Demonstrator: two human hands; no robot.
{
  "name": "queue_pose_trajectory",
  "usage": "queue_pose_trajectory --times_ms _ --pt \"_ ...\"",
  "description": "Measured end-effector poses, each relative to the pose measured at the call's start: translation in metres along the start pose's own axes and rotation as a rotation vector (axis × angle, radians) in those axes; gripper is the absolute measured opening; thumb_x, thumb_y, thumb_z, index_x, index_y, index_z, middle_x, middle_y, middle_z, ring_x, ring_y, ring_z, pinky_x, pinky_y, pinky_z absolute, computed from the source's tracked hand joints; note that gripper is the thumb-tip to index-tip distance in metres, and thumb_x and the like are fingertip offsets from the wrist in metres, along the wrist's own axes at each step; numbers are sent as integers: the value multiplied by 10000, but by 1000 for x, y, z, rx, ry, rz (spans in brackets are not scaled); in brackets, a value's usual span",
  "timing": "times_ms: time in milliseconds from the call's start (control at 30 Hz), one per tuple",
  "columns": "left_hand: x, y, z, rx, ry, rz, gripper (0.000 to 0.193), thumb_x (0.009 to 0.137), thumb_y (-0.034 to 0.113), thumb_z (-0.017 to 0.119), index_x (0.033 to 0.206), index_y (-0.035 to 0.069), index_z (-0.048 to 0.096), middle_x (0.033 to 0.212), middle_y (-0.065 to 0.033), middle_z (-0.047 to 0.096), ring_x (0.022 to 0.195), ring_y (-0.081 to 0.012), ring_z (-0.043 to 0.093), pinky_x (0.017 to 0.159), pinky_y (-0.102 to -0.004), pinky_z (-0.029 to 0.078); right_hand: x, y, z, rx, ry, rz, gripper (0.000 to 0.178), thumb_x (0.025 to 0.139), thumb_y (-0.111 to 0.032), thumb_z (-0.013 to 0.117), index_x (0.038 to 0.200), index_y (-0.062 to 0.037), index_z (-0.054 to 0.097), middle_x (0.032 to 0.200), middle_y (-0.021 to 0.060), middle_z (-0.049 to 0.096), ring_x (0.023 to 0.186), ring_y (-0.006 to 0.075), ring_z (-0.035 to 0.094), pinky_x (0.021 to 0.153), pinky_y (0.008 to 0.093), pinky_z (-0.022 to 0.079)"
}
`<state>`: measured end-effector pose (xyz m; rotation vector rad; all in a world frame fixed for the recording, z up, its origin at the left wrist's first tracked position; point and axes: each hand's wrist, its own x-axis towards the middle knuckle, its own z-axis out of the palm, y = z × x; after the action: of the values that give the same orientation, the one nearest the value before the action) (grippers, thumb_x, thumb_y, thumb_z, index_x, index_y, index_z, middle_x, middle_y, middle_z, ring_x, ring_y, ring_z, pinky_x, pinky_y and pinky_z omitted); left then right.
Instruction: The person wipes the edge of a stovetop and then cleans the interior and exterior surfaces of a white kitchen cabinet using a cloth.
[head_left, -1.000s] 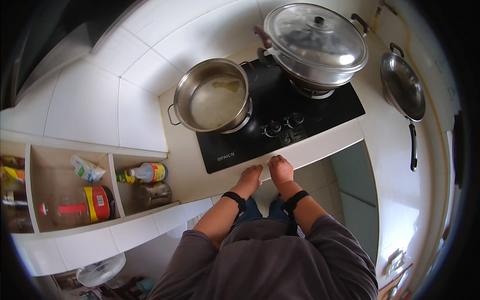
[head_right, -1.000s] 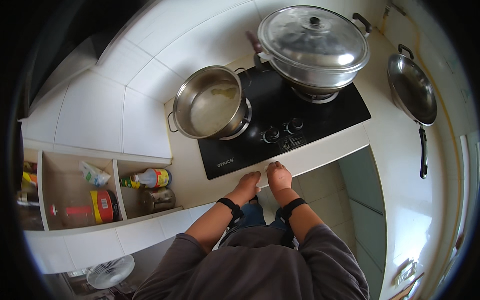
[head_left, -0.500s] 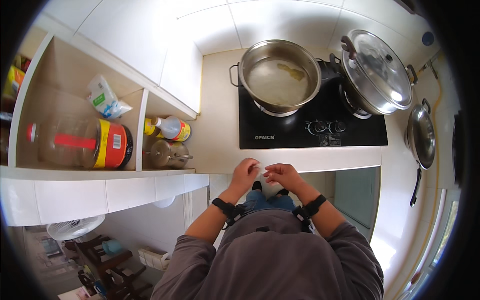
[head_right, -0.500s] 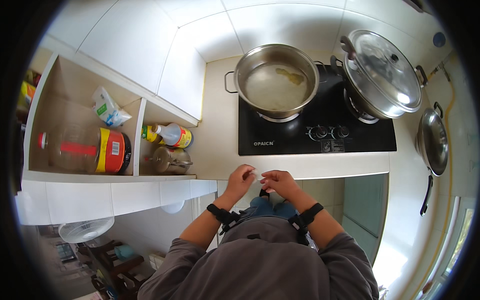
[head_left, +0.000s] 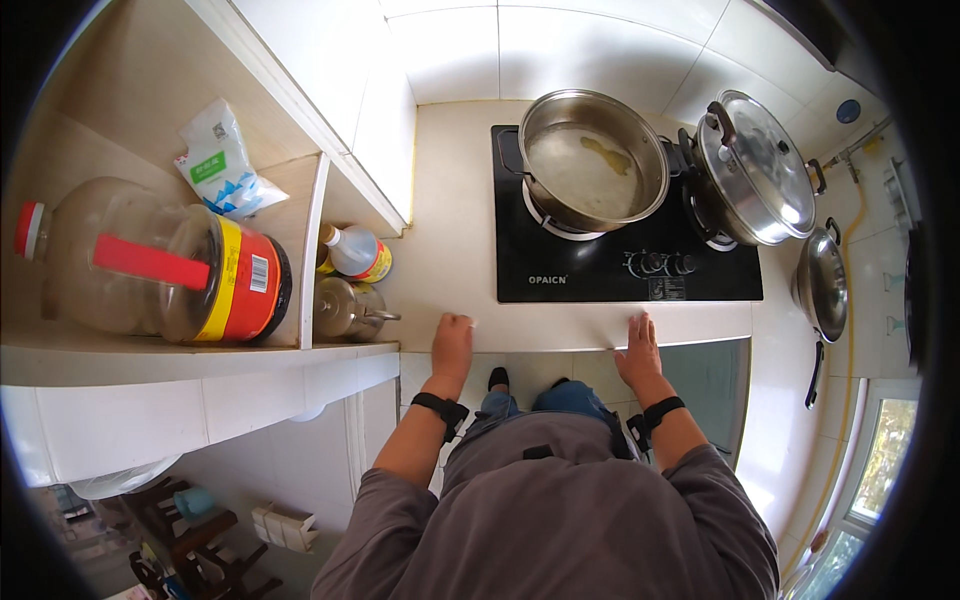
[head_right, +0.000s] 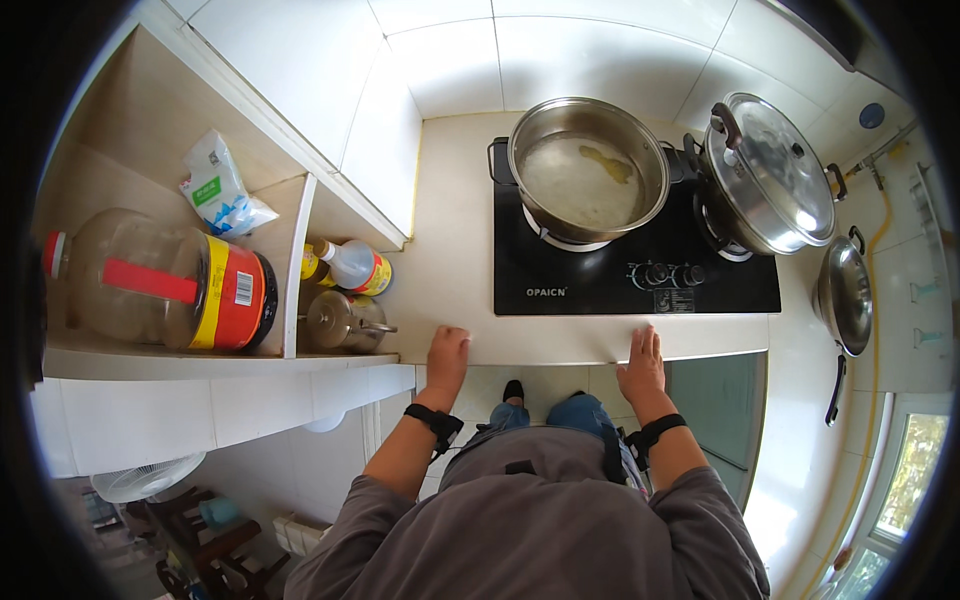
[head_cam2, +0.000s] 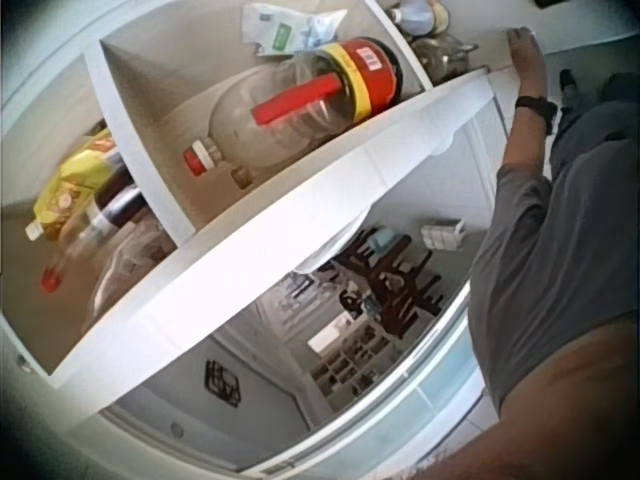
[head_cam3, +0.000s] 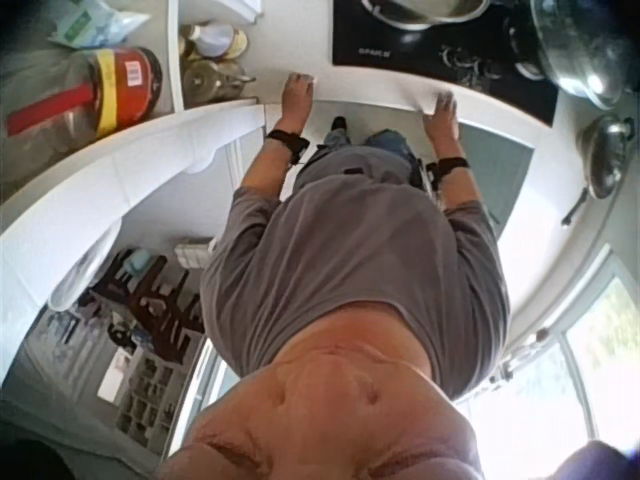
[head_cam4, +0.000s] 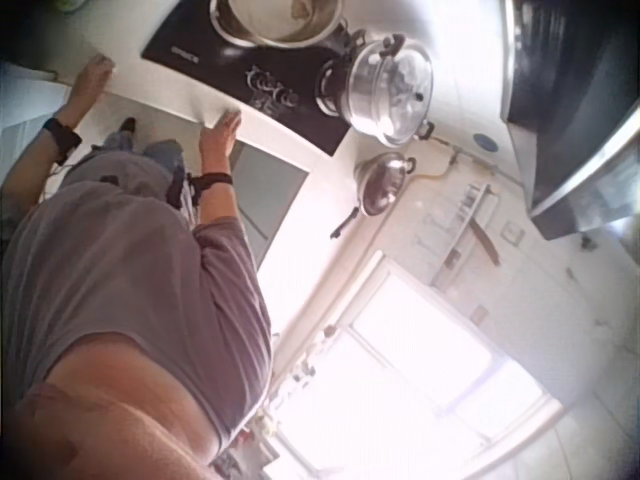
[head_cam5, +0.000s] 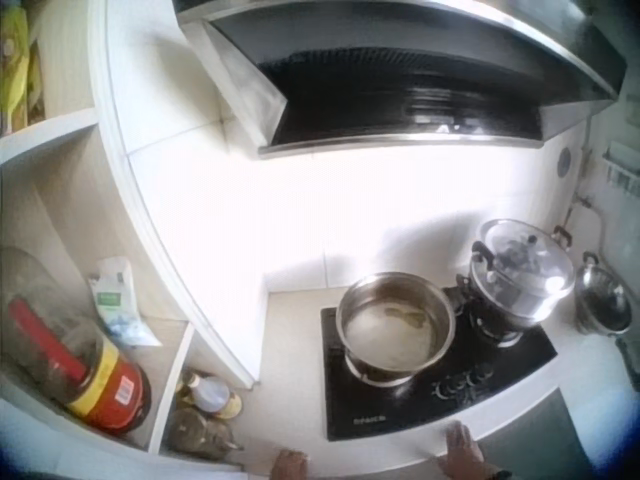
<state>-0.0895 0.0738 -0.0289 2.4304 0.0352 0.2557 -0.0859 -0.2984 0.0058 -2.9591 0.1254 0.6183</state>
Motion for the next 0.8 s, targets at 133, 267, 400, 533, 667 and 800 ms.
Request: queue_pose_trajectory --times_ms 133,267,400,533,667,800 --pt "-2 10 22 10 -74 227 83 825 76 589 889 26 605 969 -156 580 922 -349 581 793 -422 489 11 6 -4 -17 -88 -8 866 843 -282 674 1518 -45 187 1582 230 110 1466 368 148 1178 403 233" --pt "27 1 32 20 -2 272 105 857 97 558 852 -7 564 946 -189 576 887 -375 563 776 -435 471 17 14 -20 -29 -209 -78 886 813 -311 696 1507 -30 223 1573 261 111 1452 388 184 1171 408 252" --pt "79 1 26 -380 57 -279 152 890 119 511 834 -22 530 880 -238 557 865 -421 533 759 -461 442 26 28 -29 -7 -281 -156 885 790 -321 711 1493 -27 262 1566 277 120 1442 394 216 1155 411 288" --pt "50 5 39 -294 -6 -196 212 921 171 478 836 -21 504 866 -262 556 861 -445 517 771 -497 417 31 43 -21 -1 -276 -225 929 747 -340 738 1492 -38 273 1557 286 145 1438 395 225 1142 422 312" --pt "45 13 31 -267 -5 -88 224 915 186 493 835 -24 491 850 -253 544 860 -436 520 780 -494 417 28 41 -21 17 -232 -242 929 736 -335 745 1483 -33 284 1551 293 159 1429 410 237 1135 427 324" --pt "63 12 28 -353 -26 -294 194 901 160 500 819 -15 495 847 -244 539 839 -423 511 761 -489 407 26 42 -19 40 -244 -213 946 727 -346 754 1482 -28 282 1550 292 159 1434 414 217 1140 423 317"
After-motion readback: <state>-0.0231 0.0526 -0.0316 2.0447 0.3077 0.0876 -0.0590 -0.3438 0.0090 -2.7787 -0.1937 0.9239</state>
